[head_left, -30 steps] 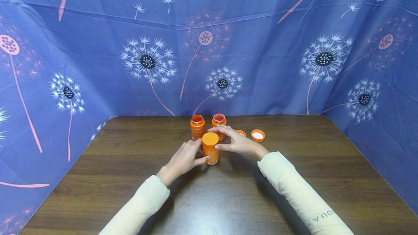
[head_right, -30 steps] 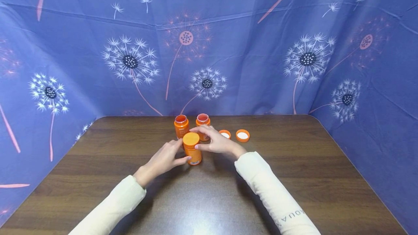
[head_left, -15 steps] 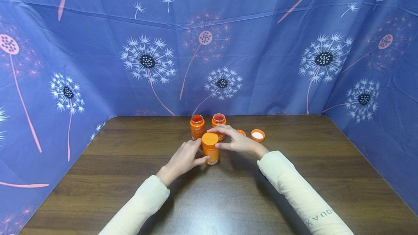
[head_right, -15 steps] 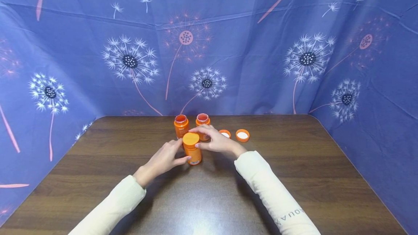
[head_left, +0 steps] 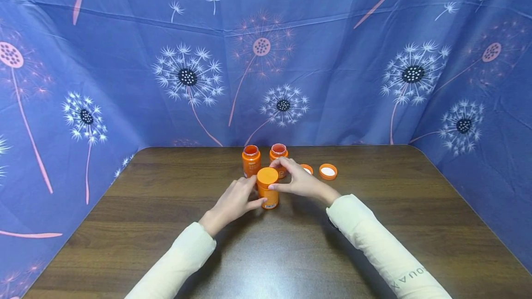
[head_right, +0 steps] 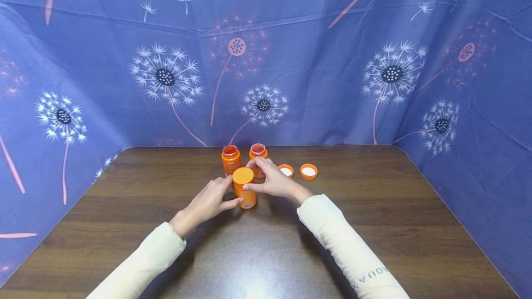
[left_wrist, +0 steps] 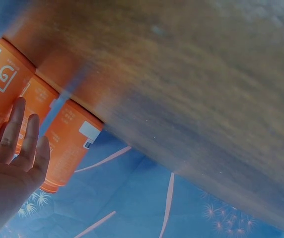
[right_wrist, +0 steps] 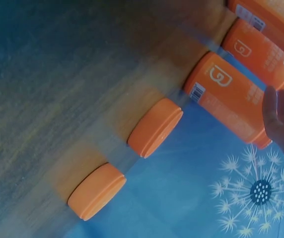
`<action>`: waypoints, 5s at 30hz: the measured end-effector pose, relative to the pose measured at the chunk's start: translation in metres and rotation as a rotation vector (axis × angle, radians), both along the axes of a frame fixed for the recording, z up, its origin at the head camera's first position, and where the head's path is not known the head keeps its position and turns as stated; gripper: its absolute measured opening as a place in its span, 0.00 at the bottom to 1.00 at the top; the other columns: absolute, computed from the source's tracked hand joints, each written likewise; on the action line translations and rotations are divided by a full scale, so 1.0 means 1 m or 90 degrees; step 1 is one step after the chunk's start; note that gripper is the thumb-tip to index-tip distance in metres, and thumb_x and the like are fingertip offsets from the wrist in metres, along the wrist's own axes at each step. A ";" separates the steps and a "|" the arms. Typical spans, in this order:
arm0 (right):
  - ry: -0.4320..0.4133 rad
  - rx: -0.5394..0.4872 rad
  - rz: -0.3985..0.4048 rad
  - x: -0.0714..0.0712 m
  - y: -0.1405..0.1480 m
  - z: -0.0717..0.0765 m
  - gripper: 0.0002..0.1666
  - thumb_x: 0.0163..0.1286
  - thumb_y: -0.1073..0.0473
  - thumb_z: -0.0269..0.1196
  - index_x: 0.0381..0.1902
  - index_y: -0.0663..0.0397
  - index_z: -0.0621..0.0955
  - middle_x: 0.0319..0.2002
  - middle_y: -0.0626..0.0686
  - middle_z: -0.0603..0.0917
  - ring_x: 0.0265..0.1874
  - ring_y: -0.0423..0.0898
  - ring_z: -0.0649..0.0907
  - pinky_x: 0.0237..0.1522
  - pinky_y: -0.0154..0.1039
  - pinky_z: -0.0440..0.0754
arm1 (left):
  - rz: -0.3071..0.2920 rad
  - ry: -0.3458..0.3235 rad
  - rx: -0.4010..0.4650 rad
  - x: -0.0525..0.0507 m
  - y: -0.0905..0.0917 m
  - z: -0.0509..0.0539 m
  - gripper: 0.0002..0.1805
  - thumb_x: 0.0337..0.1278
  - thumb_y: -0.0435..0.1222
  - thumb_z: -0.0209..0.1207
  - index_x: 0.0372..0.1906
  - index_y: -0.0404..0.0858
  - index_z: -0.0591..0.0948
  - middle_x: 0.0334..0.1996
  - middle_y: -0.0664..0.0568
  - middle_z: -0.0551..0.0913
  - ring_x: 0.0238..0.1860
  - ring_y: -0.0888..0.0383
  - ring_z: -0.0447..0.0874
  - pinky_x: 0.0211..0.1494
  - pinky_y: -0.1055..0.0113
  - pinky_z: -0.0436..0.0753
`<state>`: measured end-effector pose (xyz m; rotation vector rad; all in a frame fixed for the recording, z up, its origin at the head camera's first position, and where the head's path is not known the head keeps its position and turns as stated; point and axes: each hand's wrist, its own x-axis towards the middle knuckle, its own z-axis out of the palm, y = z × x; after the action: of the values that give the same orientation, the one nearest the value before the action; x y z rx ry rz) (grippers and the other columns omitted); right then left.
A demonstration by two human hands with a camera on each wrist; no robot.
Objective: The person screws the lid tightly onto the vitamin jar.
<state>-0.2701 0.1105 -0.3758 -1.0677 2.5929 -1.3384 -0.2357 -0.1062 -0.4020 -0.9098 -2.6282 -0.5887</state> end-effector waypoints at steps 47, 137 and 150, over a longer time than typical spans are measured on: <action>0.134 0.104 0.035 -0.001 0.007 0.012 0.27 0.56 0.51 0.65 0.54 0.43 0.73 0.55 0.44 0.72 0.55 0.45 0.66 0.54 0.51 0.65 | 0.006 0.033 -0.022 -0.001 -0.001 -0.001 0.23 0.47 0.52 0.63 0.44 0.44 0.72 0.34 0.56 0.84 0.33 0.62 0.80 0.41 0.64 0.76; 0.048 0.065 0.077 -0.001 0.008 0.008 0.33 0.61 0.52 0.62 0.63 0.48 0.67 0.63 0.46 0.66 0.62 0.47 0.62 0.58 0.55 0.64 | -0.002 0.039 -0.016 0.000 0.000 -0.001 0.23 0.48 0.49 0.63 0.45 0.42 0.72 0.33 0.55 0.83 0.32 0.61 0.79 0.40 0.64 0.76; 0.077 0.079 0.059 -0.001 0.009 0.009 0.29 0.59 0.50 0.63 0.58 0.43 0.71 0.58 0.44 0.71 0.59 0.45 0.64 0.60 0.54 0.60 | 0.003 0.038 -0.020 0.000 0.000 -0.002 0.23 0.48 0.50 0.63 0.46 0.43 0.72 0.34 0.56 0.83 0.34 0.61 0.79 0.42 0.62 0.75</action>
<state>-0.2713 0.1193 -0.3665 -1.2669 2.6320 -1.1118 -0.2362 -0.1065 -0.4036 -0.9158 -2.5925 -0.5138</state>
